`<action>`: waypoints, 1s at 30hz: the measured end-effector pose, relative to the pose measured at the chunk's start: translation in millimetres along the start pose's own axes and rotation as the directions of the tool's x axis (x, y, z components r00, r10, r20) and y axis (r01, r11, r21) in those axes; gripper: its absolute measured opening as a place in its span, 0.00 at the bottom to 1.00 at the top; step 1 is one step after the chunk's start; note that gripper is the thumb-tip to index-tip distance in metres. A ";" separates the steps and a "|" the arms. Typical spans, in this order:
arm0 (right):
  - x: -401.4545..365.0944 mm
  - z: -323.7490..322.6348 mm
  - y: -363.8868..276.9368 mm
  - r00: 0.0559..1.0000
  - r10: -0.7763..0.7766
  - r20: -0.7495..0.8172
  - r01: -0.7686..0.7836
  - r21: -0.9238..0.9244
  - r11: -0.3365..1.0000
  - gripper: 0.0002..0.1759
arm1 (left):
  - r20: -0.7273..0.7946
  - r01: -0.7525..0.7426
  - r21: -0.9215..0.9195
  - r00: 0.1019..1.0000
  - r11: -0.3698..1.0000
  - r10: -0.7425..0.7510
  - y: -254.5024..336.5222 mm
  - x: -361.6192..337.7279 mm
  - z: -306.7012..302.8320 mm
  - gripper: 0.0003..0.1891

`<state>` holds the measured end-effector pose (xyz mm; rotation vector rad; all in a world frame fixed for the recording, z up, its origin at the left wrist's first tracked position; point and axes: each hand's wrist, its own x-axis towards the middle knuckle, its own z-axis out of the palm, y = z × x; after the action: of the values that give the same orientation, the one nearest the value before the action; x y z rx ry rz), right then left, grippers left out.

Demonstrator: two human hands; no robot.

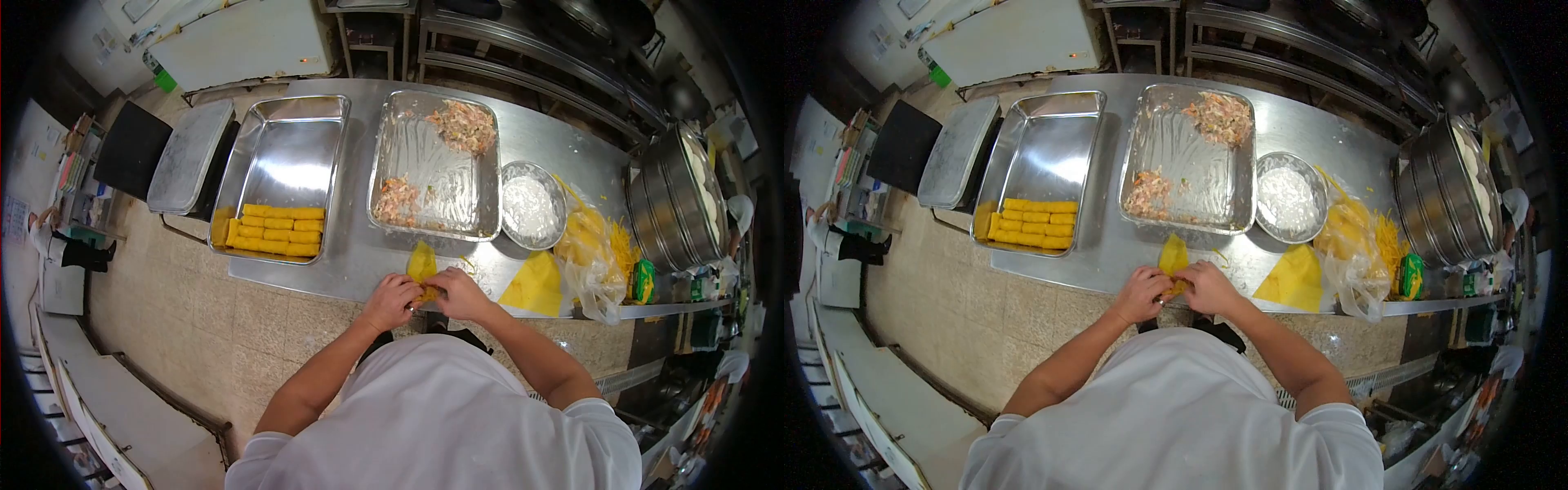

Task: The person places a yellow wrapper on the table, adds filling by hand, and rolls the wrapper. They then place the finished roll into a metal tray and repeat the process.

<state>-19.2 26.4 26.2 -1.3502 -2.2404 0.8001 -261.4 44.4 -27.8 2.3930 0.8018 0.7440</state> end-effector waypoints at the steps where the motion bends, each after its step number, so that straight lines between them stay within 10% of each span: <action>1: -7.6 -5.0 -10.3 0.999 -0.038 -0.022 0.037 -0.022 0.999 0.17 | 0.007 0.038 -0.018 0.999 0.999 -0.038 2.0 1.3 -0.8 0.14; 20: -16.4 22.9 -1.6 0.964 -0.187 -0.191 0.138 -0.244 0.960 0.20 | -0.042 0.096 0.064 0.995 0.993 -0.093 4.0 12.3 3.3 0.13; 30: -4.7 24.4 17.4 0.988 -0.153 -0.016 0.142 -0.281 0.949 0.17 | -0.063 0.048 0.064 0.997 0.997 -0.044 -2.3 12.5 -3.0 0.20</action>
<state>-20.2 22.2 -3.8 -1.2833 -2.4605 0.4139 -255.7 55.1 -22.8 2.4112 0.9170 0.7880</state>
